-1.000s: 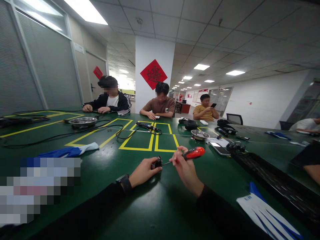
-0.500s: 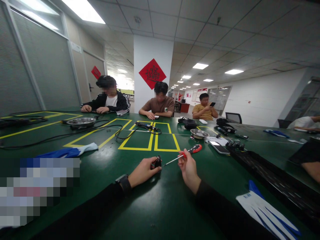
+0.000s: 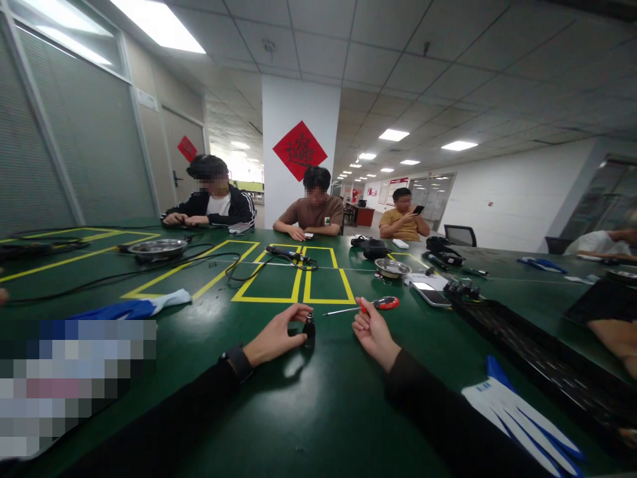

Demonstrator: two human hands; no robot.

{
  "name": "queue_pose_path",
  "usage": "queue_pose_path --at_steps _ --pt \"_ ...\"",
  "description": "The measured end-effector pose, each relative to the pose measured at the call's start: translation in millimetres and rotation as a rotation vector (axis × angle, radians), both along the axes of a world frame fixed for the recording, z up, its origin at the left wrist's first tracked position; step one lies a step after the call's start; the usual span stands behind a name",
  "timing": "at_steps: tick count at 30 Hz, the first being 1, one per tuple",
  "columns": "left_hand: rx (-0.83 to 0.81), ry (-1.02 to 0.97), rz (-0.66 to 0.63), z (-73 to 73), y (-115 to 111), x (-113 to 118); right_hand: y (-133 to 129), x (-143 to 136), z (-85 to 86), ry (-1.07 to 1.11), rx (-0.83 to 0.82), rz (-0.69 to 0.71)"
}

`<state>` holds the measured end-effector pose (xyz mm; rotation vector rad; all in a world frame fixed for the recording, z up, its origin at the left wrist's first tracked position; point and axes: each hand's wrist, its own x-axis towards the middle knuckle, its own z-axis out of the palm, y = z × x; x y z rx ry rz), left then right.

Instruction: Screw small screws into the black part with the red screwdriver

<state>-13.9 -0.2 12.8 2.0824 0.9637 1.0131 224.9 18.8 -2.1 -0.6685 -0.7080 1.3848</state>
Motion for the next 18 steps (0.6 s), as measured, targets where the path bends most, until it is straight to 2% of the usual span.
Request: queue_pose_path --at_steps 2,4,6,8,13,18 --pt "-0.002 -0.075 0.076 2.1 7 -8 -1 -3 -0.8 -0.019 0.017 -0.014" --pt "0.024 -0.101 0.228 0.1 17 -18 -2 -5 -1.6 -0.041 0.035 -0.028" --pt "0.052 -0.049 0.368 -5.9 28 -27 -3 -7 -1.5 -0.065 0.048 -0.034" --pt "0.032 0.036 0.444 -14.3 38 -35 -4 -8 0.0 -0.087 0.049 -0.033" --pt "-0.032 0.115 0.409 -30.5 50 -42 -12 -12 4.9 -0.173 0.042 0.001" --pt "-0.044 0.094 0.409 -33.3 50 -42 -17 -20 -0.8 -0.348 0.138 -0.114"
